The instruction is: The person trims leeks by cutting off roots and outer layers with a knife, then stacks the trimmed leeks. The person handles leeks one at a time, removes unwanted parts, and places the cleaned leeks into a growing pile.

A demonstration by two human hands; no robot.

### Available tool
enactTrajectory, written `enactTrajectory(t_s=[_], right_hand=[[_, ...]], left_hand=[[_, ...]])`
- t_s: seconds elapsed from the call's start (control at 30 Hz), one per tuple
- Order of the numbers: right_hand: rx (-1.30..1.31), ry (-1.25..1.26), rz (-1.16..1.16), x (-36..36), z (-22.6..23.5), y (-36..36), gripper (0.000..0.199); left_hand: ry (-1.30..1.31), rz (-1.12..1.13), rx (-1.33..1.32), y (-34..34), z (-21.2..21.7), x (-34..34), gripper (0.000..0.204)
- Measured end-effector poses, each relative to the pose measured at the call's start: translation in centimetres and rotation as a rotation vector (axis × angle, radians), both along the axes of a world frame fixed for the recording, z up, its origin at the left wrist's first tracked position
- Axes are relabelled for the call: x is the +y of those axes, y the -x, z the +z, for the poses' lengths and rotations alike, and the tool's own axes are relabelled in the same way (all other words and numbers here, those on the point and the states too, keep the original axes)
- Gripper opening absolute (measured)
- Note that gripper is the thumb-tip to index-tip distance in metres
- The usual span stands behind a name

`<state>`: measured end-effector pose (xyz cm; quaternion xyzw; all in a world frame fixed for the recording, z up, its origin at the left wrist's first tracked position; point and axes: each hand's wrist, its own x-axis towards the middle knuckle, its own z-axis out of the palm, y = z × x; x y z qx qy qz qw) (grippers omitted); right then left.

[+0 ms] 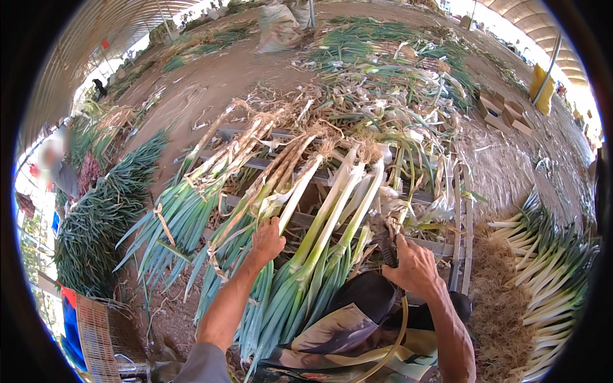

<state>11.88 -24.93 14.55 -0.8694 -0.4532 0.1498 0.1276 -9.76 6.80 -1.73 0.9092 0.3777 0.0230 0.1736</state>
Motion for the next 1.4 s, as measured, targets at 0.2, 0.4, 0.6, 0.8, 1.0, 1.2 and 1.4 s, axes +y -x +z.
enactTrajectory(t_s=[0.2, 0.4, 0.6, 0.8, 1.0, 1.2, 1.4], right_hand=[[0.038, 0.295, -0.031, -1.7, -3.2, 0.0, 0.089], [-0.03, 0.213, 0.004, -1.4, -3.9, 0.2, 0.073], [0.115, -0.289, -0.004, 5.1, -6.5, -0.4, 0.051], [0.675, -0.306, -0.432, 10.6, -12.1, -3.5, 0.05], [0.673, -0.406, -0.558, 12.9, -13.9, -4.7, 0.045], [1.073, -0.551, -0.514, 10.7, -14.4, -4.8, 0.032], [1.313, -0.594, -0.513, 11.0, -13.9, -4.1, 0.025]], left_hand=[[-0.018, -0.122, -0.301, 3.4, -7.6, 3.2, 0.033], [0.805, 0.066, -0.261, -1.2, -0.5, 0.7, 0.044], [0.494, -0.035, -0.086, -2.7, 0.7, -1.1, 0.09], [0.785, -0.018, -0.239, -3.8, 2.5, -2.1, 0.072], [1.07, -0.013, -0.354, -3.7, 1.2, -1.4, 0.076], [1.032, 0.051, -0.289, -4.3, 2.1, -1.6, 0.071], [1.121, 0.013, -0.333, -4.4, 2.0, -1.7, 0.076]])
